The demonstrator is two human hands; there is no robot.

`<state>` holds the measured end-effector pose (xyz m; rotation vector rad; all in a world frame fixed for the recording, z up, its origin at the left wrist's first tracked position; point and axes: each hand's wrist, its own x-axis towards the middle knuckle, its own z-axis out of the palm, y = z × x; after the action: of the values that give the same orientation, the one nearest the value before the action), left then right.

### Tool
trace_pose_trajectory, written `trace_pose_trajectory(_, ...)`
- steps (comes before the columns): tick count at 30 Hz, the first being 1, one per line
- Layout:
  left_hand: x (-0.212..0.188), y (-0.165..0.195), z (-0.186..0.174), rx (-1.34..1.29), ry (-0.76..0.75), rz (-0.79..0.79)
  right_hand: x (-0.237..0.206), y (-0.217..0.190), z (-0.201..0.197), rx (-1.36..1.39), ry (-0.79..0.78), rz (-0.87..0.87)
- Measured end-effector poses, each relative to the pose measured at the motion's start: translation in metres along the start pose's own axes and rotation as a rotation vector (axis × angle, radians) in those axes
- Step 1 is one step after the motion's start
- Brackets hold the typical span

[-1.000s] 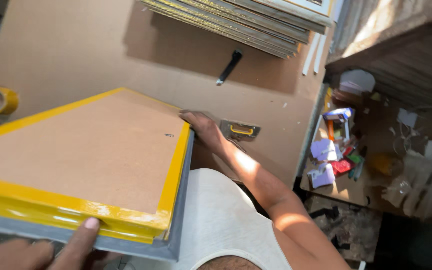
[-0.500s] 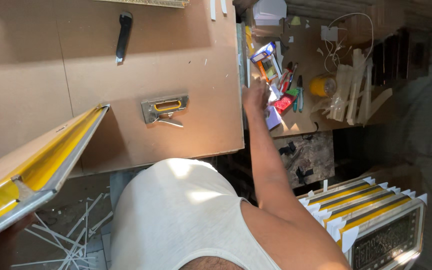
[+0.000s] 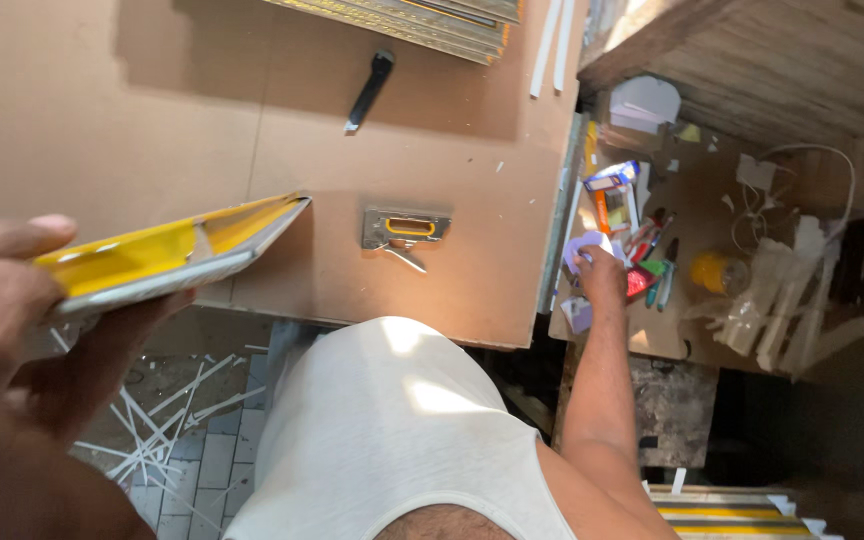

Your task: The person applies yellow tape to a rectangular frame on a workbench, cuts the tape with a utility knife, and then uses a staple gun to attach white foam strips to the frame edges. The person repeats this process for multiple frames.

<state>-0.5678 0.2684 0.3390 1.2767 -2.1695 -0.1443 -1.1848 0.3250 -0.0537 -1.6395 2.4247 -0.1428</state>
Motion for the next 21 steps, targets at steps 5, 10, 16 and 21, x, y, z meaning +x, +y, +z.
trace_pose_trajectory(5, 0.021, 0.005, -0.024, 0.198, 0.01, 0.076, 0.003, -0.047, -0.028, -0.428, 0.119, 0.172)
trace_pose_trajectory(10, 0.04, 0.005, -0.039, 0.391, 0.053, 0.253, -0.006, -0.183, -0.112, 0.129, 0.578, -0.238)
trace_pose_trajectory(16, 0.042, -0.003, -0.034, 0.254, 0.12, 0.255, -0.054, -0.351, -0.194, 1.676, 0.147, -0.639)
trace_pose_trajectory(21, 0.035, -0.015, -0.036, 0.144, 0.136, 0.274, -0.077, -0.439, -0.205, 1.777, -0.004, -0.793)
